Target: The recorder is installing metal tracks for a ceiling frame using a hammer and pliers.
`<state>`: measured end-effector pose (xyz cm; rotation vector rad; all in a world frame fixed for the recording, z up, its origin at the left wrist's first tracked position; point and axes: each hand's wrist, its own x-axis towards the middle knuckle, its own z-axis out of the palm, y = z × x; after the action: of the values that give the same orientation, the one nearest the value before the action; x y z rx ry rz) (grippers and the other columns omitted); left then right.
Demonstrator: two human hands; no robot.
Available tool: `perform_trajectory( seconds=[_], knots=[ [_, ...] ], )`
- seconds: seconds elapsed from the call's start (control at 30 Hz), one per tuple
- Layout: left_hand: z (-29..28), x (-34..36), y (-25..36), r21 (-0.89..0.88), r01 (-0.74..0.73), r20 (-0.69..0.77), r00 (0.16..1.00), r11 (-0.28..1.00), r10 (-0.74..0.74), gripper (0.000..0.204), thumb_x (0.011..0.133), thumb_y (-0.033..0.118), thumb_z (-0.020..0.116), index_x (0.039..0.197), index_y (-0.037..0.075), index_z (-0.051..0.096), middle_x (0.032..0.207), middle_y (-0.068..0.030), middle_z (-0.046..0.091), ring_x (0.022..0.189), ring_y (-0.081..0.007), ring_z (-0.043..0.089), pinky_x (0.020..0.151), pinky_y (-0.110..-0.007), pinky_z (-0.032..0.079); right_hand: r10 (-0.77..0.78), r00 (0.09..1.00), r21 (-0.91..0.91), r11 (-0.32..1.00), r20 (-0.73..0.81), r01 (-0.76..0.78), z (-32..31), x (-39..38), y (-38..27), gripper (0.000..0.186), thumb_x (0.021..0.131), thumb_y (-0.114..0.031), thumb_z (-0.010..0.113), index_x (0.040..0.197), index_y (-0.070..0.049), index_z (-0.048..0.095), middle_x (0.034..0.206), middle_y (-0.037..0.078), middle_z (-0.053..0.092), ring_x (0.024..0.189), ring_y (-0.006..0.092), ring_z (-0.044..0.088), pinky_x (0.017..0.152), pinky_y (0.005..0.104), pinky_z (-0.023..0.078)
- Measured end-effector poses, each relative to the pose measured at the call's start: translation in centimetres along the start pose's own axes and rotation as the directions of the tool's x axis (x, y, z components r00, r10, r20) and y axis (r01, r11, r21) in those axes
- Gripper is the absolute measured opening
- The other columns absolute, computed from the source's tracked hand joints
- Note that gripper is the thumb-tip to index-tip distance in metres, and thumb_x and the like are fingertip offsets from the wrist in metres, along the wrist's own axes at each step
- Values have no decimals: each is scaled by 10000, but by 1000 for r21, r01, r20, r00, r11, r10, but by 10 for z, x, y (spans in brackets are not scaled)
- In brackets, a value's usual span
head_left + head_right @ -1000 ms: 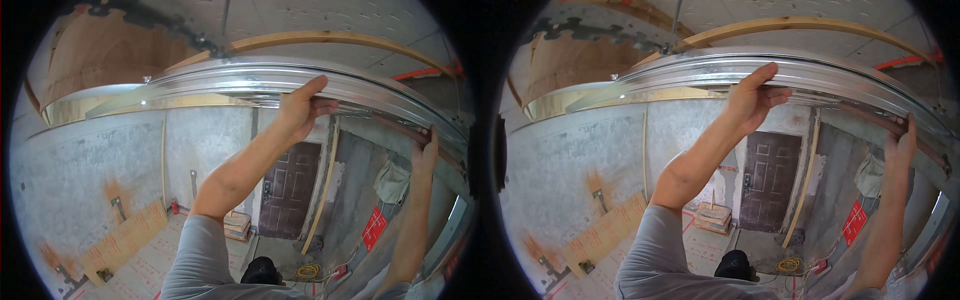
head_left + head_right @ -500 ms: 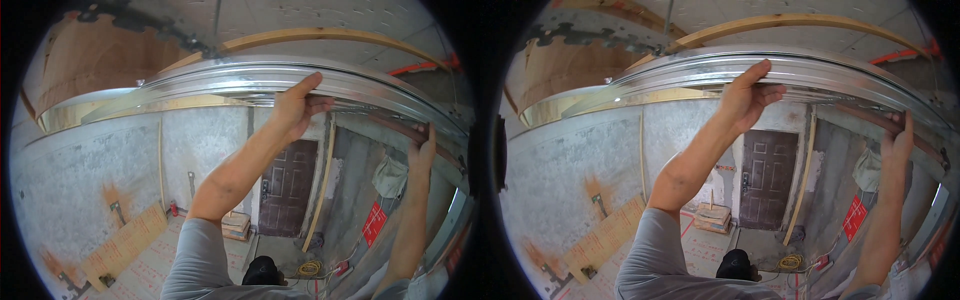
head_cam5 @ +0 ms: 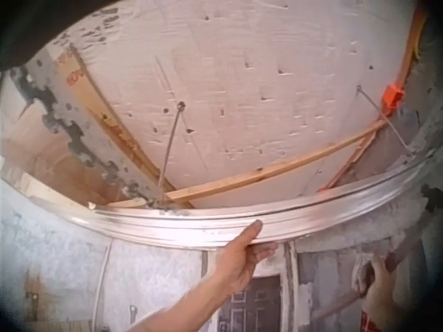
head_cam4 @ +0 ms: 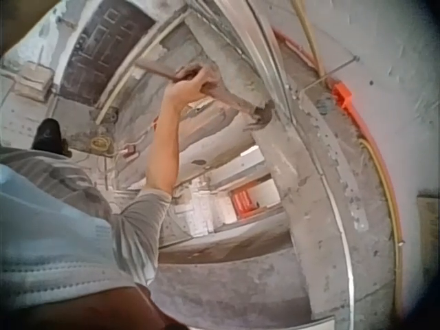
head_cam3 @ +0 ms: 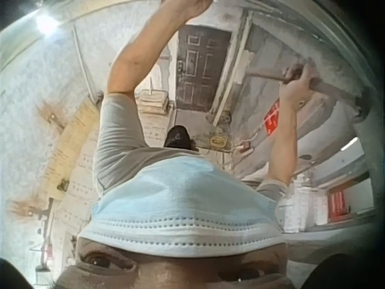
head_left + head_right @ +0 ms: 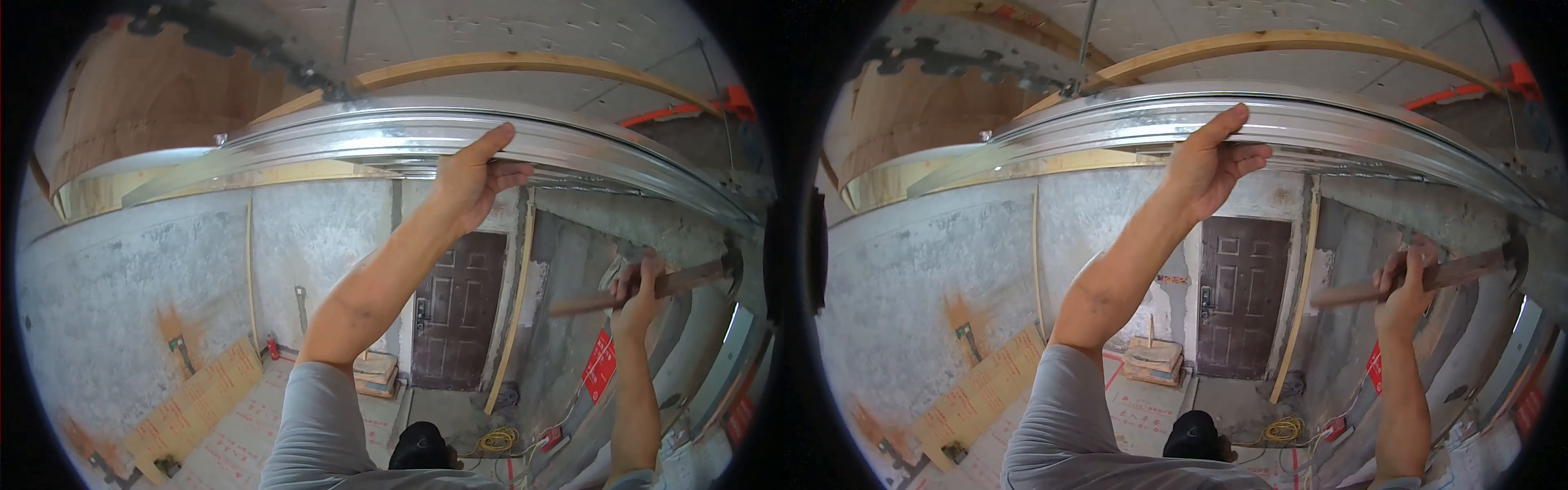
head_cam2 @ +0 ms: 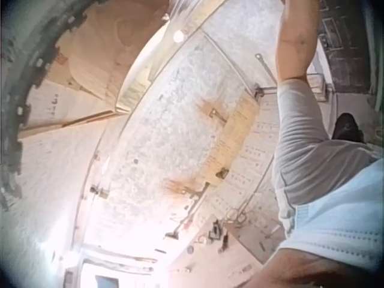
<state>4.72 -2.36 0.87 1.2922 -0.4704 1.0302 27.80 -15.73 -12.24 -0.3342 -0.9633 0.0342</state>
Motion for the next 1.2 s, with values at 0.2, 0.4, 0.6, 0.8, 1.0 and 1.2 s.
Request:
perform_trajectory(
  seconds=[0.2,0.4,0.6,0.8,1.0,1.2],
  knots=[
    [-14,-8,7,15,-33,-8,999,999,33,203,874,175,579,1006,22,568,962,-91,571,746,-245,632,662,-326,539,171,897,-498,865,407,62,142,3,-91,302,890,-310,507,1066,-66,526,723,25,512,391,60,373,372,210,340],
    [-6,-1,0,-61,-38,123,991,997,45,278,832,189,640,1032,24,539,942,-97,594,626,-205,602,584,-294,507,361,659,-588,794,660,155,261,32,-111,363,832,-190,527,1116,35,532,822,62,557,423,74,419,447,232,459],
    [-4,3,-1,25,-233,129,965,972,228,325,928,421,413,1118,159,440,952,-48,569,770,-176,596,547,-330,506,566,591,-762,634,574,134,319,16,-65,453,796,-136,499,1206,56,474,747,43,496,500,73,443,479,249,489],
    [-13,2,-6,35,-221,164,963,975,213,317,962,385,320,1104,131,446,971,-59,565,797,-212,592,615,-383,519,496,594,-725,650,633,230,318,14,-55,477,763,-99,474,1217,50,471,725,16,433,527,63,395,459,234,452],
    [-12,2,-3,18,-170,185,969,985,164,283,964,339,345,1090,115,463,965,-64,567,786,-216,588,622,-387,511,465,629,-703,686,623,189,317,21,-49,324,800,-121,485,1075,49,504,678,34,414,534,108,422,508,301,510],
    [-10,0,3,-16,-133,189,973,991,133,205,955,262,385,1056,113,482,934,-64,576,756,-215,587,613,-379,507,473,654,-684,723,591,96,320,17,-45,337,796,-120,489,1088,46,508,672,42,428,535,113,434,485,286,485]
  ],
)
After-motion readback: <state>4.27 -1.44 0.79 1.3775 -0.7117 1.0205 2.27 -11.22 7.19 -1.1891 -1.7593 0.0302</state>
